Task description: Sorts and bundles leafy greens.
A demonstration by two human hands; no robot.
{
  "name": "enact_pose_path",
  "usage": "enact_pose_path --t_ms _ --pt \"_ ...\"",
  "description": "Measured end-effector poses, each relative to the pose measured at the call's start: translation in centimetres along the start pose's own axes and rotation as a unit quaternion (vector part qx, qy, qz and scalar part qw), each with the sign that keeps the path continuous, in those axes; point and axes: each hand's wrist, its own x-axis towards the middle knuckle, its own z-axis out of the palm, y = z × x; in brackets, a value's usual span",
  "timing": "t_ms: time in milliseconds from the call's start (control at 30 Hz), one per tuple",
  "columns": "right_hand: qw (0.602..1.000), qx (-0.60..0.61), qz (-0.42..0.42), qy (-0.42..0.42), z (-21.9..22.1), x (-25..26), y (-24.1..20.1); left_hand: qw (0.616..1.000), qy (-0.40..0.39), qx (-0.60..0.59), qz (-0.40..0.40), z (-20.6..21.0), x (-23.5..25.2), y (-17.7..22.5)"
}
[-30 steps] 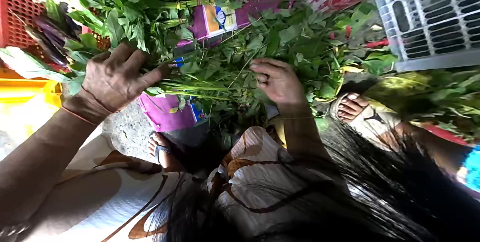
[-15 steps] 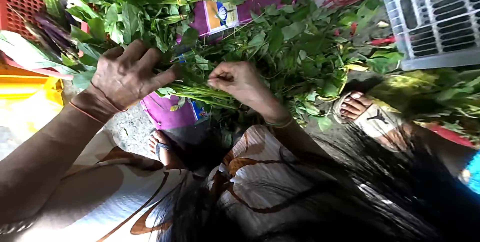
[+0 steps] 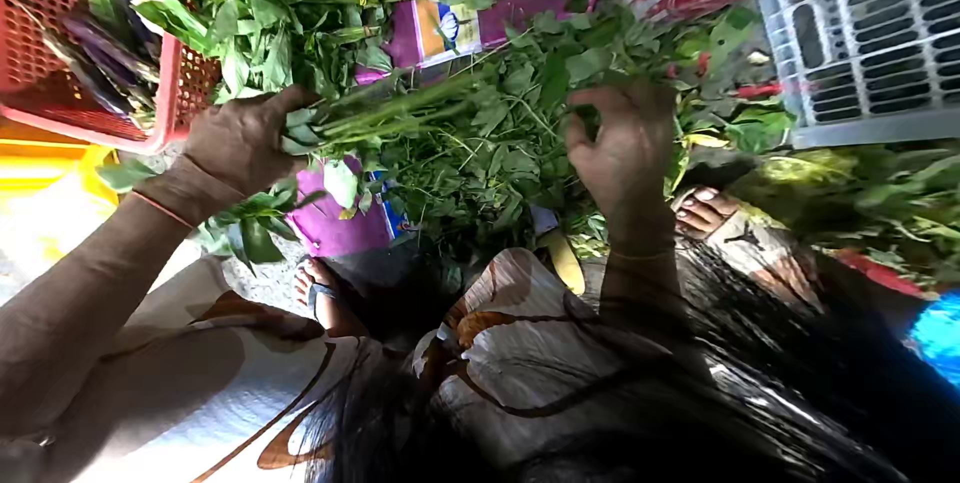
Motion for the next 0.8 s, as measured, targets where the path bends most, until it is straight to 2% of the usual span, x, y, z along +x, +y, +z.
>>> enact_pose_path --t_ms 67,133,200,267,367,433,500,567,633,700,733,800 --pt "0.994 0.085 -0.054 -0.042 0.0 -0.3 -1.4 0.990 -0.048 -0.115 -0.069 -0.3 -0.1 0.1" --pt "0.962 0.229 -0.105 -0.107 1.2 -1.1 -2.7 0.968 -0.075 -0.209 -0.117 -0.6 -0.4 0.5" --pt "0.902 0.386 -0.100 -0.166 2.6 -2.4 -4.8 0.946 -0.084 -0.286 -0.130 -0.4 -0.6 0.5" --pt "0.825 0.517 -0.063 -0.221 3.7 -2.8 -7.2 0.930 -0.085 -0.334 -0.130 0.0 -0.7 0.6" --pt "0.733 0.631 0.009 -0.254 5.0 -0.8 -11.0 0.944 -0.101 -0.282 -0.138 -0.4 -0.7 2.5" --pt "0.709 0.658 0.066 -0.246 5.2 0.0 -13.1 0.962 -0.099 -0.214 -0.137 -1.1 -1.1 4.4" --pt "0.698 0.661 0.091 -0.258 4.8 0.3 -13.7 0.968 -0.101 -0.199 -0.119 -0.8 -1.1 4.3" --pt "0.716 0.636 0.050 -0.284 3.5 -0.3 -12.7 0.945 -0.126 -0.273 -0.127 -0.4 -0.7 2.8" --pt "0.762 0.580 -0.001 -0.289 2.8 -0.3 -11.3 0.901 -0.156 -0.376 -0.152 -1.0 -0.9 1.9" --pt "0.855 0.453 -0.056 -0.244 2.6 0.3 -10.1 0.861 -0.188 -0.447 -0.151 -1.8 -1.5 1.0" --pt "0.909 0.350 -0.082 -0.213 2.2 0.6 -9.5 0.851 -0.190 -0.463 -0.157 -2.6 -2.0 1.4" --pt "0.970 0.164 -0.092 -0.152 2.0 1.0 -8.2 0.854 -0.173 -0.443 -0.209 -5.8 -3.3 4.8"
